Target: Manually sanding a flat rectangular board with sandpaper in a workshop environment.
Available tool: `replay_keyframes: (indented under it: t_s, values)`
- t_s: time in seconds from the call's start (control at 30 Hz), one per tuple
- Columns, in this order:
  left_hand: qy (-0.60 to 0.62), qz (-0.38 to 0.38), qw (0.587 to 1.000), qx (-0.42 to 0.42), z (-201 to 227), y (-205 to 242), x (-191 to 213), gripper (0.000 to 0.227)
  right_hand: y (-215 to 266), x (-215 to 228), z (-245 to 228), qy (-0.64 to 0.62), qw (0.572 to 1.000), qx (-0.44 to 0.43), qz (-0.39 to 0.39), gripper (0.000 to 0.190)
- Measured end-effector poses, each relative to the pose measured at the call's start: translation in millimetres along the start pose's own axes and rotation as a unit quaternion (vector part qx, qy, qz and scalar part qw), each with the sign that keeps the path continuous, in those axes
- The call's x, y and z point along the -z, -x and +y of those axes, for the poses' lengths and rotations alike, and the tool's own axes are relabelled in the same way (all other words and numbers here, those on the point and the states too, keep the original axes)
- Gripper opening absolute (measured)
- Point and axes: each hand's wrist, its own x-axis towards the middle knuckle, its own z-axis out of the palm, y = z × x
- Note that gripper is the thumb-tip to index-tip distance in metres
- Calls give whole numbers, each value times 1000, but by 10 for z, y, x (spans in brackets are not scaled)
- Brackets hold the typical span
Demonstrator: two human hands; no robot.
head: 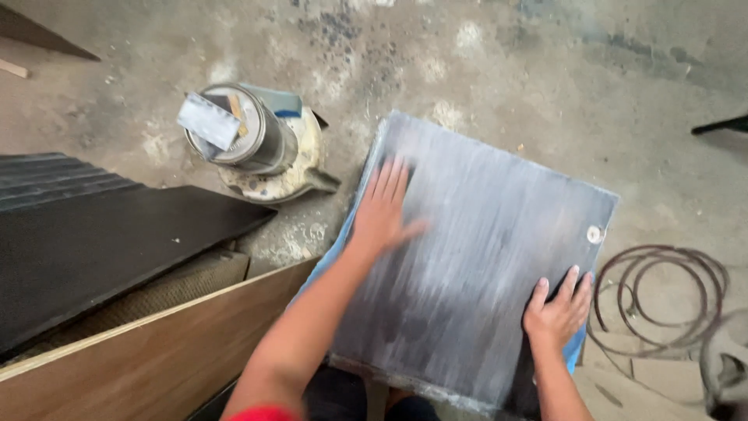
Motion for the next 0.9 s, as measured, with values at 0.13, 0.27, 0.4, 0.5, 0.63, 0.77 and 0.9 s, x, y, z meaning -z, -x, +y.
replay_keyframes:
  t_s: [0.13,0.27,0.4,0.5,0.63,0.77,0.9]
  values:
    - [-38,-79,996,27,140,992,78,126,4,79,-52,-3,998,-41,-43,66]
    - [-46,-40,998,31,-6,410,-60,123,-47,84,-86,-9,997,-55,-58,68]
    - [-80,-141,984,70,-126,-847,41,124,-14,2,-13,9,1000,-16,-15,65]
    - [-44,-92,993,55,-159,-700,22,127,-25,-12,-22,-1,1000,-18,-21,65]
    - [-28,-21,999,11,-100,-35,4,124,-28,33,-56,0,998,-45,-43,67]
    - [-27,-85,995,33,-143,-641,-58,128,-18,36,-45,2,999,-31,-30,65]
    - [-47,-75,995,36,-177,-860,-67,128,-17,20,-58,4,1000,-4,-4,62]
